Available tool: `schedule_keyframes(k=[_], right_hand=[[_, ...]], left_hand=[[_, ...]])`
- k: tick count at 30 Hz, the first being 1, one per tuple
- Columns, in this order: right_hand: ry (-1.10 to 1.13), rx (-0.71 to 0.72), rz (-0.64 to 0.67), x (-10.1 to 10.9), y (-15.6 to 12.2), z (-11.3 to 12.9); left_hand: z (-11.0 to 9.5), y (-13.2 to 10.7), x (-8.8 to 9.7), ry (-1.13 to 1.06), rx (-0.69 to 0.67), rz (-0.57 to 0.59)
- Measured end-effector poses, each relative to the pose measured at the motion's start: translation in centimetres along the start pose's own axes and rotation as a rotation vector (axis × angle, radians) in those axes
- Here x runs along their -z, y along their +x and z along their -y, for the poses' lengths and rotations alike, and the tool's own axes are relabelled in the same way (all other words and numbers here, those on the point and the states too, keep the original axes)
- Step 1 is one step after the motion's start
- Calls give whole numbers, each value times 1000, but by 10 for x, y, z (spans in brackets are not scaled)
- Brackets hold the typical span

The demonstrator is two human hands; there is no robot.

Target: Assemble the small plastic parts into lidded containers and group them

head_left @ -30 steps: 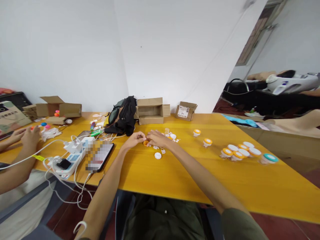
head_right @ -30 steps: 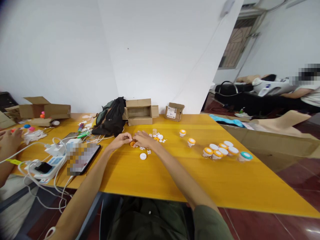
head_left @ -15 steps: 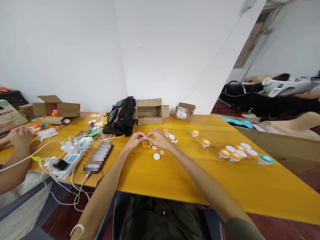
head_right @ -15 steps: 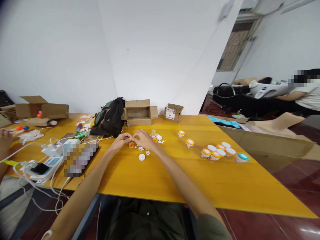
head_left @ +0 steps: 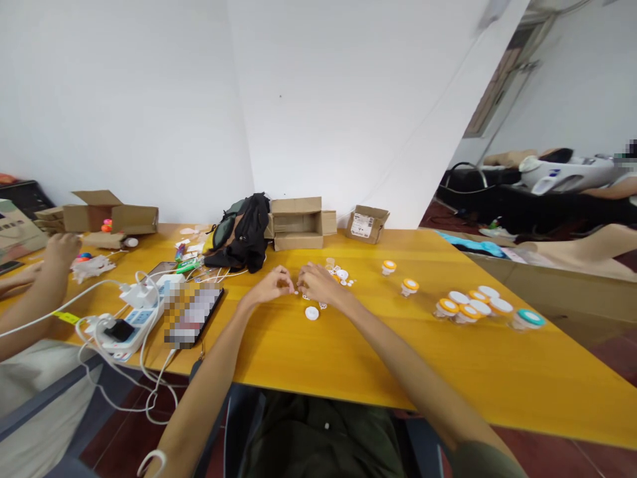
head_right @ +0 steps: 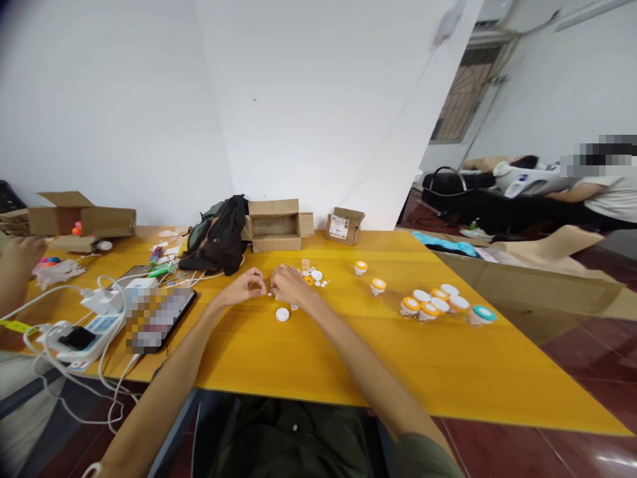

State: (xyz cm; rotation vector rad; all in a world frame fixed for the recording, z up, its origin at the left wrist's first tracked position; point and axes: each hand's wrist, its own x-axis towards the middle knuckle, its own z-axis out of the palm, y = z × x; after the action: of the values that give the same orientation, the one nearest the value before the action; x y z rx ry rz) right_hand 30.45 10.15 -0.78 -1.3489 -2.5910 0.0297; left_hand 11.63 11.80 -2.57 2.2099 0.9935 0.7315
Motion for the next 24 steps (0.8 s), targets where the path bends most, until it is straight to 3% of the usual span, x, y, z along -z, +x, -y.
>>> schedule_keyframes(k=[7,13,24], right_hand=[[-67,13,2,-1,2,4],[-85,78,15,1,2,1],[-114,69,8,6,2,-2]], left_hand=[[-2,-1,-5,203,-63,93],[0,-1,-6,255,-80,70],[-2,-1,-8,246,-55,1]])
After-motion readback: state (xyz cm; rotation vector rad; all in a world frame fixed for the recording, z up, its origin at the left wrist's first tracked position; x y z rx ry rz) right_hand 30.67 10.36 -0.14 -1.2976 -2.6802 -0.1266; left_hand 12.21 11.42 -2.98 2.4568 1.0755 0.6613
